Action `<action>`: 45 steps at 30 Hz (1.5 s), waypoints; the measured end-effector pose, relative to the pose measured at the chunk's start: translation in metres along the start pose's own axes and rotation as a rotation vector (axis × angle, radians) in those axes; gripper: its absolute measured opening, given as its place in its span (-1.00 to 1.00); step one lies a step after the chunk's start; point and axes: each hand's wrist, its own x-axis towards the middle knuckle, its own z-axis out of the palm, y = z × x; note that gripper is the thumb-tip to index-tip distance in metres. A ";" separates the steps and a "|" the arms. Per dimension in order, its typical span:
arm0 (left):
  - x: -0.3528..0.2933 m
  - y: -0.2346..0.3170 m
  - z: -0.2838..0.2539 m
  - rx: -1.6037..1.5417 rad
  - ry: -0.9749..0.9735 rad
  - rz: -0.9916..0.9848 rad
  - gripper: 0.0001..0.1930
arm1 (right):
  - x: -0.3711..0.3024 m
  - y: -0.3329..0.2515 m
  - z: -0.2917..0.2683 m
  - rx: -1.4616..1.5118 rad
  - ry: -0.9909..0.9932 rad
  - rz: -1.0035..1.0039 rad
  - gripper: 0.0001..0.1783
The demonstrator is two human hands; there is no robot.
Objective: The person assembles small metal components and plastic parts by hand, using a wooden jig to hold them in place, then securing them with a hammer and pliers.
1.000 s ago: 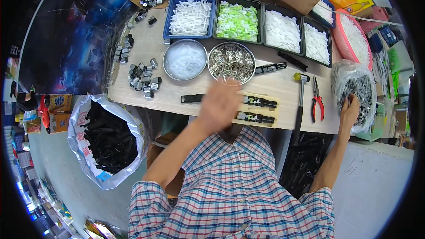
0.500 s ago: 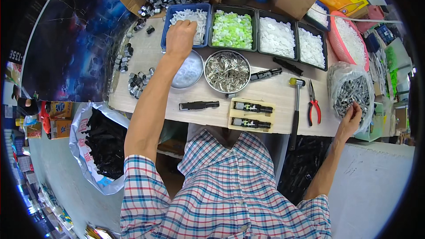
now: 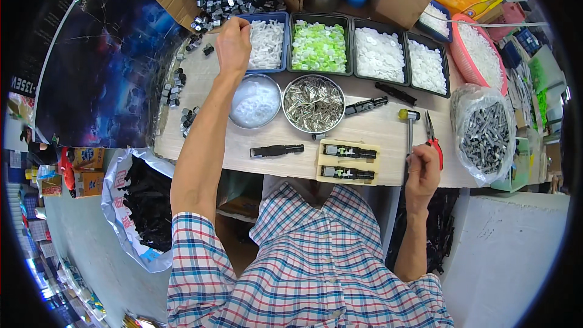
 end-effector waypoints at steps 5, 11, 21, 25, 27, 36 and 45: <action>-0.001 0.015 -0.004 -0.215 -0.022 -0.250 -0.91 | -0.002 -0.016 0.010 0.158 -0.011 0.035 -0.88; -0.049 0.060 -0.026 -0.550 -0.138 -0.309 -0.92 | -0.012 -0.022 0.016 0.248 -0.097 0.089 -0.87; -0.124 0.060 -0.087 0.360 -0.404 0.321 -0.81 | -0.012 -0.030 0.028 0.270 -0.182 0.025 -0.84; -0.124 0.067 -0.078 0.437 -0.505 0.413 -0.79 | -0.011 -0.041 0.035 0.278 -0.142 0.039 -0.83; -0.124 0.069 -0.073 0.433 -0.540 0.405 -0.78 | -0.013 -0.043 0.034 0.270 -0.158 0.046 -0.83; -0.136 0.075 -0.095 0.258 -0.336 0.193 -0.88 | -0.018 -0.040 0.031 0.277 -0.173 0.115 -0.78; -0.197 0.148 -0.091 -0.379 -0.378 -0.127 -0.93 | -0.014 -0.074 0.071 0.540 -0.361 0.251 -0.75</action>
